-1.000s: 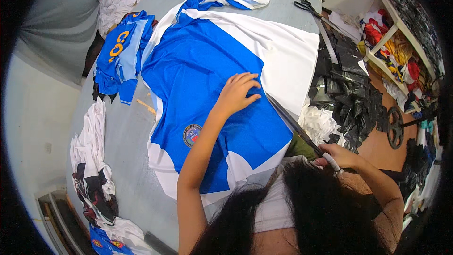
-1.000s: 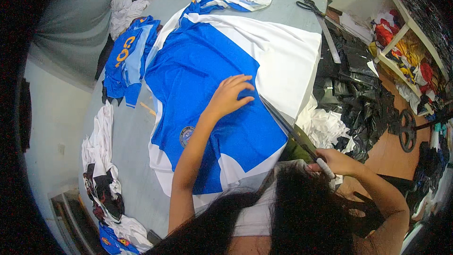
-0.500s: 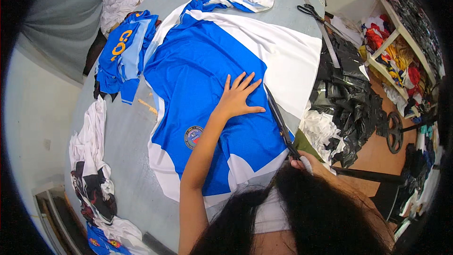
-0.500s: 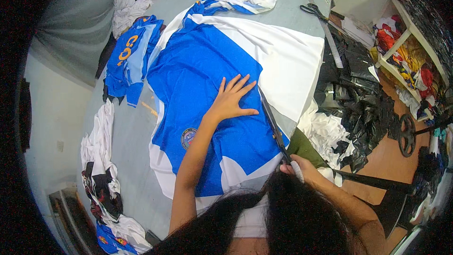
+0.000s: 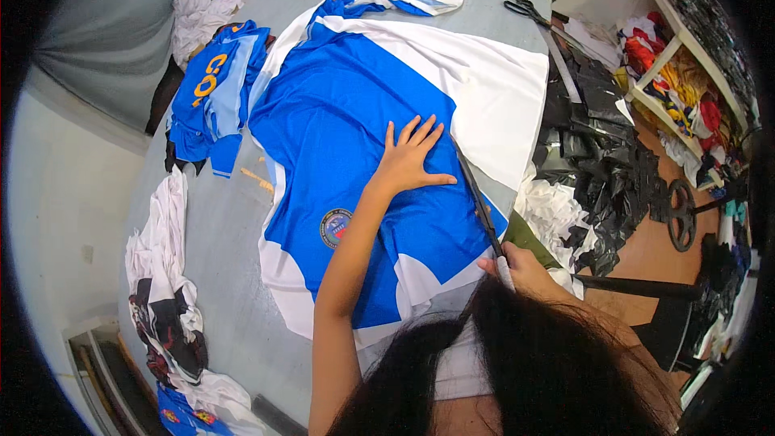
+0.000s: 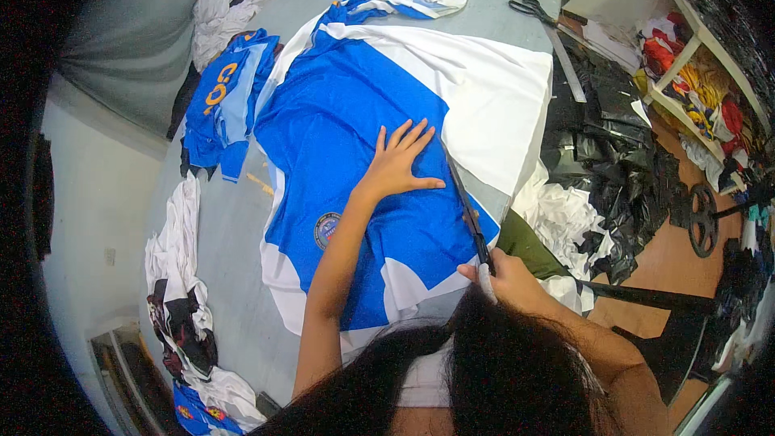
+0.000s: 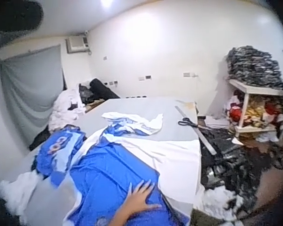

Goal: Cutting out shirt patterns from a large piece of blue and white fabric using industrial scissors.

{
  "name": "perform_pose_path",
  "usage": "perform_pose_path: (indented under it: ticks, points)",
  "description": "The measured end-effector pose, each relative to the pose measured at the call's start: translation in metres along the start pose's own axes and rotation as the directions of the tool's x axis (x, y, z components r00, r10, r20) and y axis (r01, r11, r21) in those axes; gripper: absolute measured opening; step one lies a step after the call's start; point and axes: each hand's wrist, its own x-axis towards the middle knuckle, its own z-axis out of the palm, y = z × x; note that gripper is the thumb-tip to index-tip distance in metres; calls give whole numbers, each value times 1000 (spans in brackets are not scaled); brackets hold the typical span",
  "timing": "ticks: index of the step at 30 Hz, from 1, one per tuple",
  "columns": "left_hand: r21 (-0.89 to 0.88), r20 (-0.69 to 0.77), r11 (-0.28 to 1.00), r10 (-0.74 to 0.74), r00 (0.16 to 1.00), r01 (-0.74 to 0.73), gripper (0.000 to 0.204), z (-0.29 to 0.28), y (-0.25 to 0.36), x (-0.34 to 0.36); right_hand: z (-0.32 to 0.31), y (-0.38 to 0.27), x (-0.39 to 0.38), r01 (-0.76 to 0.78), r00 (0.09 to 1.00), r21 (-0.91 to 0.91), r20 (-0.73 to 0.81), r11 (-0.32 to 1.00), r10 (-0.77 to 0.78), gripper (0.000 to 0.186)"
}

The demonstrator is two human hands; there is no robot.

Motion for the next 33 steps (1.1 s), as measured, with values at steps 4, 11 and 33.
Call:
perform_pose_path:
  ticks: [4,11,33]
  points:
    - [12,17,1000,-11,1000,10,104,-1,1,-1,7,6,2,35,996,58,-88,998,-29,47]
    - [31,45,999,-38,998,36,108,-1,1,-1,7,6,2,-10,998,41,-65,999,13,58]
    - [15,68,999,-39,997,38,116,-1,1,-3,0,2,8,-2,1000,85,-18,996,4,63]
